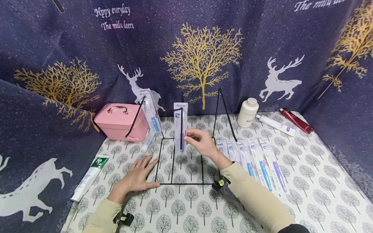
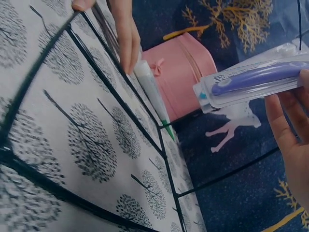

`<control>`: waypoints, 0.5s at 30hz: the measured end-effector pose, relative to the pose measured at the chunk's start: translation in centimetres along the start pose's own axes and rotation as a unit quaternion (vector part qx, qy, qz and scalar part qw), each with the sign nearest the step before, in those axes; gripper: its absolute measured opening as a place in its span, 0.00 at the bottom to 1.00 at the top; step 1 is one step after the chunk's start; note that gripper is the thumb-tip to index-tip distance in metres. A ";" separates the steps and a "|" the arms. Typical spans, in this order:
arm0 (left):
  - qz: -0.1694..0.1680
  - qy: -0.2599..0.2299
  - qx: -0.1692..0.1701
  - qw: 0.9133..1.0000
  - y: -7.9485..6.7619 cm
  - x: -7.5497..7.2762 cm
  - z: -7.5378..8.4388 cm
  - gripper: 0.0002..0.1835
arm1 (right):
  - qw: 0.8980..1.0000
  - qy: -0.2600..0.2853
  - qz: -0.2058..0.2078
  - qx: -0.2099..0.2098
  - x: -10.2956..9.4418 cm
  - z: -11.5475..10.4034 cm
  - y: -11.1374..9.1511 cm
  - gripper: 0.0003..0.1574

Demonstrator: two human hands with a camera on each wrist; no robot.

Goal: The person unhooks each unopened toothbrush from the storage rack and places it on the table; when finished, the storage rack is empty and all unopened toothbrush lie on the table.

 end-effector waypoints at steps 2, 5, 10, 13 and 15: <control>-0.006 -0.001 -0.005 1.000 0.0 0.1 -0.1 0.54 | 1.000 0.004 -0.004 -0.016 0.1 -0.6 -0.5 0.11; -0.013 0.000 -0.012 1.000 0.0 0.3 -0.3 0.54 | 1.000 -0.001 -0.003 -0.031 0.3 -1.3 -1.2 0.11; -0.013 0.001 -0.012 1.000 0.1 0.4 -0.4 0.55 | 0.999 -0.008 -0.010 -0.048 0.6 -2.3 -2.4 0.10; -0.011 -0.001 -0.011 1.000 0.0 0.3 -0.3 0.54 | 0.997 -0.016 -0.019 -0.069 0.8 -3.2 -3.1 0.10; -0.010 0.003 -0.010 1.000 0.0 0.4 -0.4 0.54 | 0.996 -0.021 -0.025 -0.086 1.0 -3.8 -3.6 0.10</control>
Point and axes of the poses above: each hand's wrist, its own y-axis towards the middle knuckle, its own x-axis out of the palm, z = x × y, the point moved 9 cm from there along y, towards the middle knuckle, and after that the axes turned 6 degrees about -y, right-handed, at the moved point
